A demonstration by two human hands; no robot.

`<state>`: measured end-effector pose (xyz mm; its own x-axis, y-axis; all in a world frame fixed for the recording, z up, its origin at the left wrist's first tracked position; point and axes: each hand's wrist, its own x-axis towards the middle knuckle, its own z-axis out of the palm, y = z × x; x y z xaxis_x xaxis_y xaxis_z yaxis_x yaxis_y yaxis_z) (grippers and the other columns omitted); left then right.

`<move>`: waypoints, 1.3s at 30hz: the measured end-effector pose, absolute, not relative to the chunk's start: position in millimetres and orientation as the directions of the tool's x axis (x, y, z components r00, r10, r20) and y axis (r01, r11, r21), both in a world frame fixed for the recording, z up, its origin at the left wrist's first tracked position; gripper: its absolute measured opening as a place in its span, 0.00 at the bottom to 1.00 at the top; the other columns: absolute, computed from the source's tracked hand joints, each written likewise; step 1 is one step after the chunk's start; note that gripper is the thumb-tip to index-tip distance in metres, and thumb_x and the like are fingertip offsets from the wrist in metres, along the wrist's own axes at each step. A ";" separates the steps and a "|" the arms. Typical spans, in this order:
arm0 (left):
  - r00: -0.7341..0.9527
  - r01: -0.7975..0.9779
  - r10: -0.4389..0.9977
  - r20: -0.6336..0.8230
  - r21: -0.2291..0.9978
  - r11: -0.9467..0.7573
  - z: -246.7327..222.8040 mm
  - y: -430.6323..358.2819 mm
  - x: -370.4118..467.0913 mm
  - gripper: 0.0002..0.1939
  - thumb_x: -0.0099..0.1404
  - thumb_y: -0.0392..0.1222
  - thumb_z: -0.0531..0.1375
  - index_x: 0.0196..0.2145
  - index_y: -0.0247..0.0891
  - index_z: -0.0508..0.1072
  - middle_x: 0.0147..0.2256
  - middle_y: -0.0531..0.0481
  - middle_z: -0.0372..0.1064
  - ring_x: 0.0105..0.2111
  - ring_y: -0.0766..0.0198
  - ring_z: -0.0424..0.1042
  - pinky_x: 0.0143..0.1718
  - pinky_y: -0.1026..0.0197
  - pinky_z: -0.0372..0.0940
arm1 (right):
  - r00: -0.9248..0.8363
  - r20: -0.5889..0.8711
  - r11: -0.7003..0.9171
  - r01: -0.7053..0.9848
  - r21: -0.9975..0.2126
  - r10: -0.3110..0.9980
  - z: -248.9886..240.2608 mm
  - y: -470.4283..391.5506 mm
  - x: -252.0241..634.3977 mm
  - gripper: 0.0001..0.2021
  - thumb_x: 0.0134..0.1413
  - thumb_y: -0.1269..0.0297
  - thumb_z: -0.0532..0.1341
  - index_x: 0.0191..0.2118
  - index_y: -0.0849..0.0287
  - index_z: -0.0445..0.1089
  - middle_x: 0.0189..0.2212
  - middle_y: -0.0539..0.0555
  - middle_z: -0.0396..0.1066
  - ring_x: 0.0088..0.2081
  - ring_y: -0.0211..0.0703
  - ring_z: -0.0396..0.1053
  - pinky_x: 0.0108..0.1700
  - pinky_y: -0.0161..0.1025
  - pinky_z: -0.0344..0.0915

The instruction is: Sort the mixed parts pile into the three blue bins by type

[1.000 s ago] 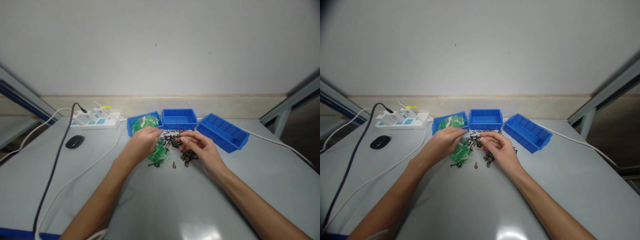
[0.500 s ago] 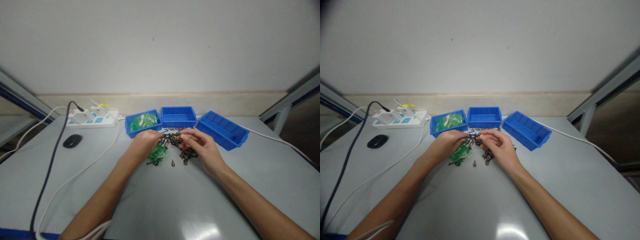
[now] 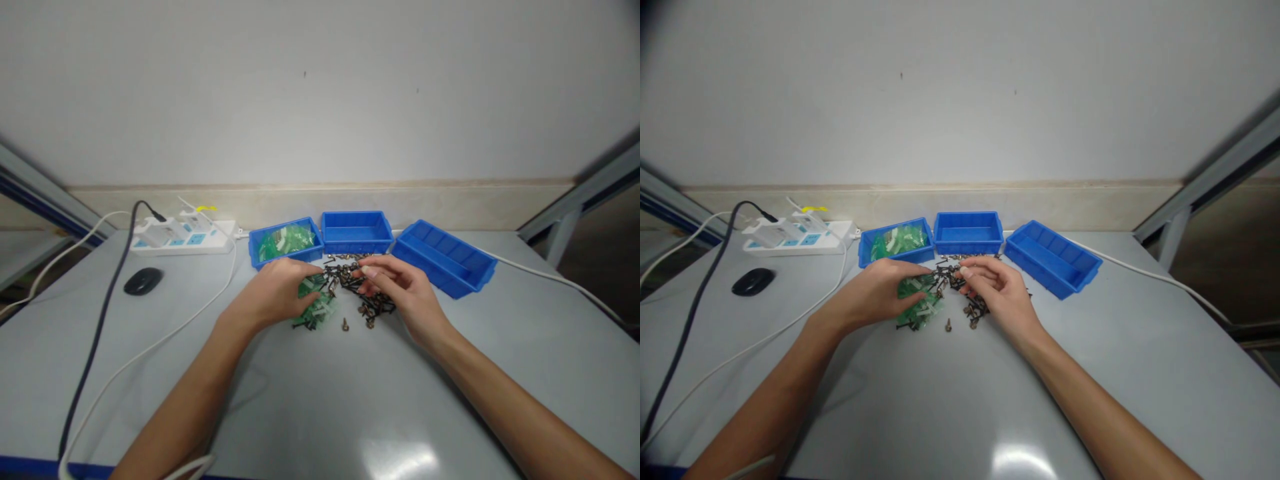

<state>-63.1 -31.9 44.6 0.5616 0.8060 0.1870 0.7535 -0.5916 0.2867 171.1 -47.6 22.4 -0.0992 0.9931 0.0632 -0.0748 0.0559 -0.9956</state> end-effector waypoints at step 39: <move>0.597 0.708 0.684 0.419 0.124 -0.695 47.0 -24.7 -66.0 0.14 0.63 0.30 0.57 0.44 0.37 0.78 0.35 0.46 0.79 0.33 0.60 0.78 0.36 0.61 0.72 | -0.107 0.101 0.102 -0.002 -0.995 0.989 22.5 -47.3 172.0 0.15 0.51 0.53 0.69 0.40 0.58 0.76 0.34 0.55 0.78 0.32 0.42 0.75 0.37 0.39 0.73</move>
<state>-66.0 -24.7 47.0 0.5971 0.6840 0.4191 0.7084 -0.6947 0.1245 172.0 -47.3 22.5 -0.1073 0.9890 0.1014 -0.0025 0.1017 -0.9948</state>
